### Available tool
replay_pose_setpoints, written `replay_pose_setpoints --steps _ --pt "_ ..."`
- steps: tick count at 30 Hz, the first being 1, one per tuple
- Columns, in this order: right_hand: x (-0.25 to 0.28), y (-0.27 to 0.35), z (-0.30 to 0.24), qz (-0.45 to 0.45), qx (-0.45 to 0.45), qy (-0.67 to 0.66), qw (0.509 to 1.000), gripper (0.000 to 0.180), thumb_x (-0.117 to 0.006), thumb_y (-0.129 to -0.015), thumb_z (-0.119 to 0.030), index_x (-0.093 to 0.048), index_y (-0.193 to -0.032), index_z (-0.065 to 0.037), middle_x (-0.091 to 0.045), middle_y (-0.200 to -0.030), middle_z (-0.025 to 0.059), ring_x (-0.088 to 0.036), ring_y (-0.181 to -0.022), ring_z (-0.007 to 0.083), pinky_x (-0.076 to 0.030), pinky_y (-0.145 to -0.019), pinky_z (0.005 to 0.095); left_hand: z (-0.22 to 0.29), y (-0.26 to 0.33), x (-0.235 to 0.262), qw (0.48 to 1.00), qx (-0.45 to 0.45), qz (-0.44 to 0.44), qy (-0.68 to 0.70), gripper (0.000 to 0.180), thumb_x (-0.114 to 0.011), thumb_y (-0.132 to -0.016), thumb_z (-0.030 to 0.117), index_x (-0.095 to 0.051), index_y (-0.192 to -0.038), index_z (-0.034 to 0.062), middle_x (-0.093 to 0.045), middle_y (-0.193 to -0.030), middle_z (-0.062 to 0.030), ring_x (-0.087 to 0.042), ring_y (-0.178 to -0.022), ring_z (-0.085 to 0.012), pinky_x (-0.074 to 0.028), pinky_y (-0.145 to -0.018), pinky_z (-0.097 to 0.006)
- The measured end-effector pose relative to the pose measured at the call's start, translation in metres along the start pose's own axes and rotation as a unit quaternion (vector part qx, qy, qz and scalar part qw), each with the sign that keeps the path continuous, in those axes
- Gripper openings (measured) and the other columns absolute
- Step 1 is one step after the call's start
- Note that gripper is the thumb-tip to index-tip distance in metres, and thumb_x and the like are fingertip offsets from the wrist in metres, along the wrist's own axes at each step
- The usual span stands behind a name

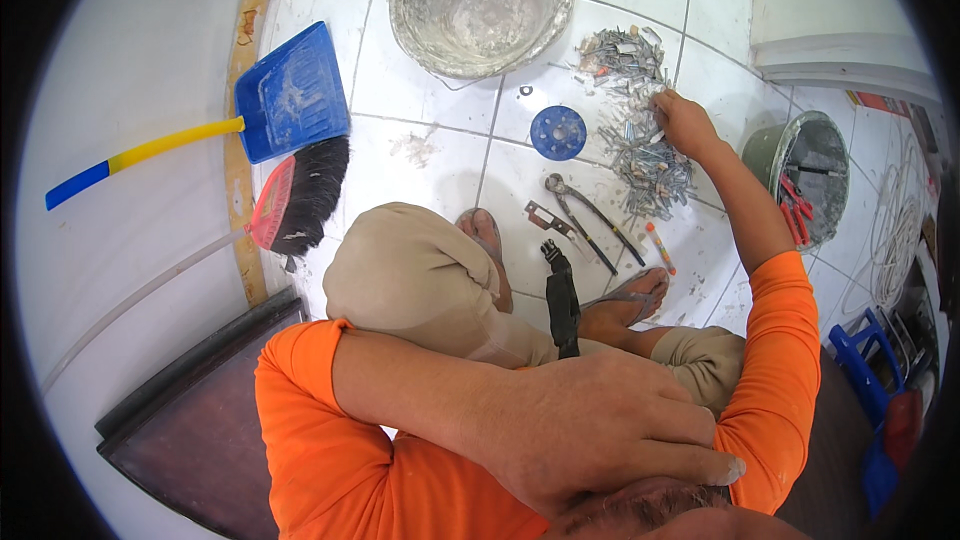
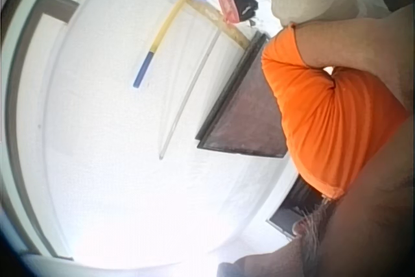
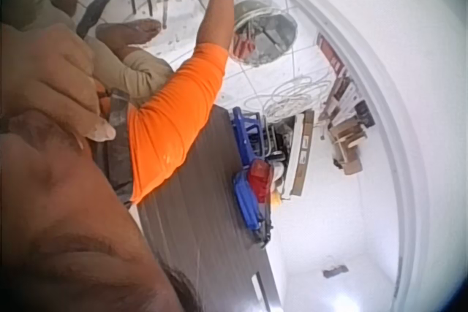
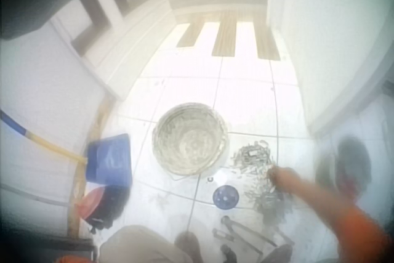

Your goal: The person sits on a tiled floor and repeatedly picks up small metal fasteners and blue plastic discs from a pile. They insert the fasteners into the discs by hand, then place the assembled units back onto the floor. Tools and a dustpan are visible nearby but not used.

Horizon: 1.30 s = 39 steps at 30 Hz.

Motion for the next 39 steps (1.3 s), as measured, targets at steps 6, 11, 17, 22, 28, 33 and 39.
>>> replay_pose_setpoints --steps 6,11,17,22,28,33,39 --pt "-0.004 0.003 0.003 -0.103 0.102 0.003 0.989 0.011 -0.064 -0.088 -0.013 -0.070 -0.094 -0.006 -0.069 -0.095 0.0196 -0.067 -0.092 0.0420 -0.054 -0.084 0.0500 0.001 0.000 -0.002 0.999 -0.005 0.029 0.015 0.065 -0.075 -0.080 0.039 -0.058 -0.131 0.0013 -0.063 -0.099 -0.0112 -0.066 -0.091 -0.0307 -0.052 -0.075 -0.041" --pt "0.004 -0.006 0.003 -0.019 0.031 -0.020 0.999 0.014 -0.065 -0.092 -0.018 -0.072 -0.097 -0.007 -0.070 -0.100 0.0199 -0.068 -0.094 0.0414 -0.054 -0.084 0.0500 0.000 0.001 -0.001 0.999 -0.005 0.032 0.023 0.065 -0.074 -0.080 0.039 -0.059 -0.131 0.0015 -0.063 -0.100 -0.0110 -0.066 -0.090 -0.0307 -0.052 -0.074 -0.041" --pt "0.009 -0.020 -0.021 0.113 -0.016 -0.053 0.992 0.023 -0.067 -0.096 -0.021 -0.071 -0.114 -0.008 -0.070 -0.108 0.0169 -0.069 -0.096 0.0399 -0.054 -0.085 0.0483 -0.001 0.002 0.000 1.000 0.004 0.025 0.015 0.066 -0.074 -0.080 0.039 -0.059 -0.133 0.0015 -0.062 -0.097 -0.0101 -0.064 -0.086 -0.0299 -0.049 -0.069 -0.040" --pt "0.002 -0.028 -0.023 0.099 -0.025 -0.027 0.994 0.022 -0.066 -0.095 -0.019 -0.071 -0.112 -0.007 -0.070 -0.110 0.0165 -0.069 -0.097 0.0414 -0.055 -0.086 0.0508 0.000 0.001 0.003 1.000 0.012 0.023 0.016 0.067 -0.074 -0.080 0.039 -0.059 -0.133 0.0015 -0.061 -0.095 -0.0096 -0.063 -0.084 -0.0297 -0.046 -0.066 -0.041" --pt "-0.004 -0.034 -0.016 0.113 -0.014 -0.035 0.993 0.016 -0.065 -0.093 -0.015 -0.072 -0.103 -0.004 -0.070 -0.107 0.0185 -0.069 -0.095 0.0426 -0.055 -0.085 0.0519 -0.002 0.002 0.005 0.999 0.012 0.024 0.023 0.068 -0.075 -0.079 0.039 -0.059 -0.133 0.0013 -0.061 -0.095 -0.0098 -0.063 -0.083 -0.0303 -0.046 -0.066 -0.042" --pt "0.003 -0.032 -0.004 0.179 -0.050 -0.149 0.971 0.021 -0.064 -0.093 -0.012 -0.074 -0.108 -0.002 -0.071 -0.093 0.0155 -0.071 -0.087 0.0334 -0.055 -0.074 0.0453 -0.001 0.002 0.007 0.999 0.011 0.028 0.017 0.070 -0.075 -0.077 0.040 -0.059 -0.133 0.0012 -0.062 -0.097 -0.0101 -0.064 -0.085 -0.0307 -0.047 -0.068 -0.042" --pt "-0.018 -0.033 0.017 -0.020 -0.226 -0.613 0.757 0.023 -0.063 -0.096 -0.019 -0.076 -0.105 -0.003 -0.062 -0.071 0.0024 -0.059 -0.061 0.0144 -0.046 -0.054 0.0301 -0.002 0.002 0.006 0.999 0.004 0.037 0.015 0.071 -0.076 -0.077 0.041 -0.059 -0.134 0.0017 -0.063 -0.100 -0.0103 -0.065 -0.087 -0.0308 -0.048 -0.068 -0.041"
Point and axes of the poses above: each hand's wrist, its own y-axis away from the middle knuckle, its own x-axis out of the back of the hand, z = x × y, the point moved 6 cm from there along -y, towards the middle knuckle
